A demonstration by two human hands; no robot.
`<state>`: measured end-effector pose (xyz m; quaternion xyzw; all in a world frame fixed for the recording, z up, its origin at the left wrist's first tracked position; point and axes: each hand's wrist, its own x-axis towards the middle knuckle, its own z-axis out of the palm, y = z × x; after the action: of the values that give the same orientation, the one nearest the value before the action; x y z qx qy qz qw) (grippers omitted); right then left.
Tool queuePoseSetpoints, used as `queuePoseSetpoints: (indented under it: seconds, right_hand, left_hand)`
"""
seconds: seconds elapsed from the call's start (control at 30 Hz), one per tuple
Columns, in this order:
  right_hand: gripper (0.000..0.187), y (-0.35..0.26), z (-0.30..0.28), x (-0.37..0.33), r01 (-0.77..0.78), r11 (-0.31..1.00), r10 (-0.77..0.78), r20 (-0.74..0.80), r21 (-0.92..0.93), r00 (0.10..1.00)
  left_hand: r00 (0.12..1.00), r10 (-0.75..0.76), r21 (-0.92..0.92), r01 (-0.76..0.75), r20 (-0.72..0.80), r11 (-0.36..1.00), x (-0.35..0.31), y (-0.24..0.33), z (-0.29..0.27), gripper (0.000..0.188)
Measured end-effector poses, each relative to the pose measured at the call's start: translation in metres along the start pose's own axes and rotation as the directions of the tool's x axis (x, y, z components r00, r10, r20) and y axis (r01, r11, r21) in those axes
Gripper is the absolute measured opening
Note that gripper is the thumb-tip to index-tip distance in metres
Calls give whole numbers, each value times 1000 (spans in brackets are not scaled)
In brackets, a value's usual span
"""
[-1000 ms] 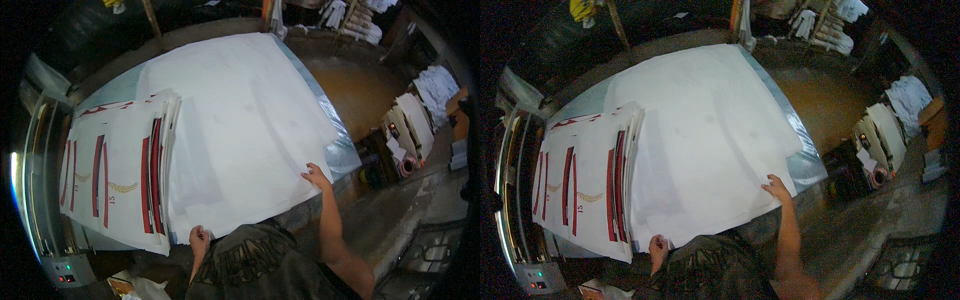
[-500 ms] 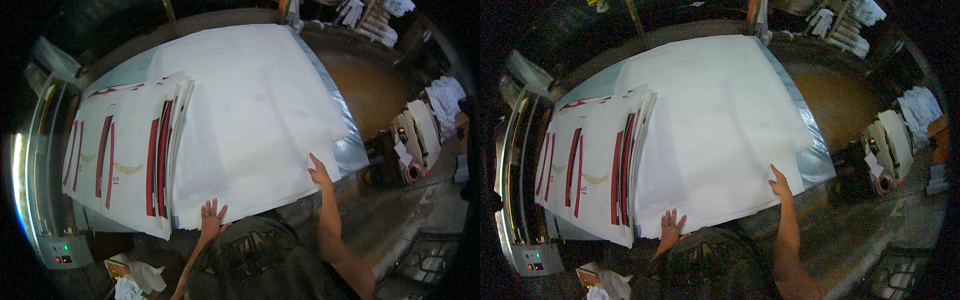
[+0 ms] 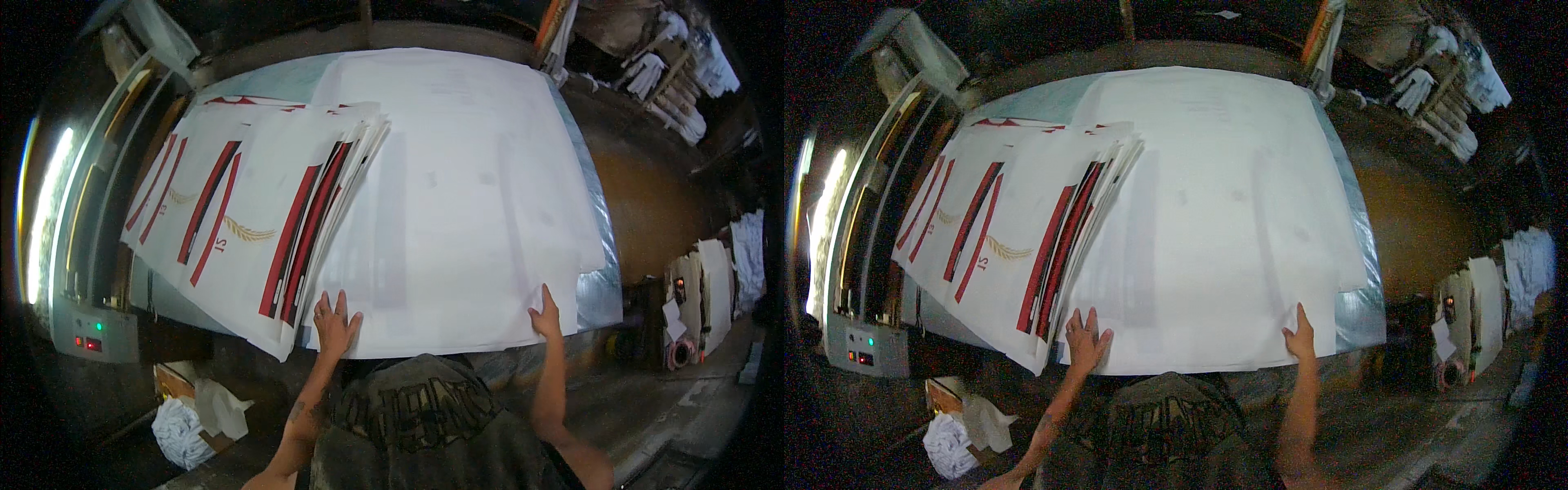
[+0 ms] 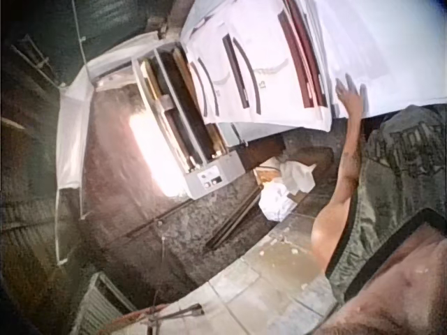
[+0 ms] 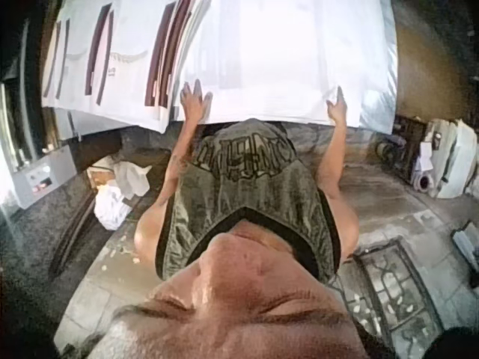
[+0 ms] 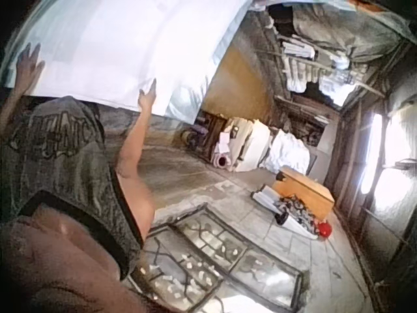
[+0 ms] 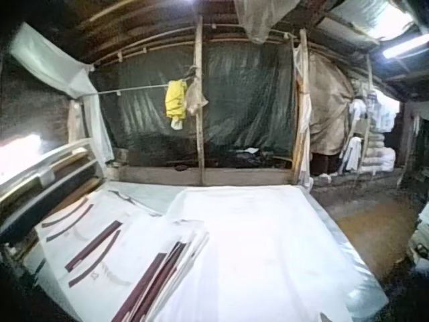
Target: The person uses scissors to cut a stack of large white paper sheets with red and gold printed designs. They repeatedly cut along the printed lines, separate the cut pieces, and reposition the remaining stack to continue cutting.
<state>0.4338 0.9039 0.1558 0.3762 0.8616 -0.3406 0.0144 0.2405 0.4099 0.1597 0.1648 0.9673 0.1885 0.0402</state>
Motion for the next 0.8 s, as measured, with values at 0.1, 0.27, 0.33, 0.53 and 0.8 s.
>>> queuePoseSetpoints:
  seconds: [0.1, 0.27, 0.33, 0.53, 0.8]
  right_hand:
    - [86, -35, 21, -18, 38, 931, -129, -228, -363, 965]
    - [68, -76, 56, -21, 209, 892, -254, -62, -401, 965]
    - [61, -86, 59, -17, 218, 861, -271, -53, -459, 961]
    - [46, -161, 88, -12, 515, 821, -559, -158, -248, 814]
    - [30, -349, 231, -107, 866, 465, -885, 63, 183, 462]
  left_hand:
    - [999, 5, 40, -6, 46, 999, 2, -9, 2, 69]
    - [999, 44, 44, -43, -30, 998, -5, -6, -3, 64]
    - [989, 68, -89, -80, -129, 993, -10, -10, -16, 53]
    - [816, -358, -288, 245, -454, 926, -29, -101, -76, 35]
    - [512, -859, -944, 267, -34, 197, 16, -405, -63, 33]
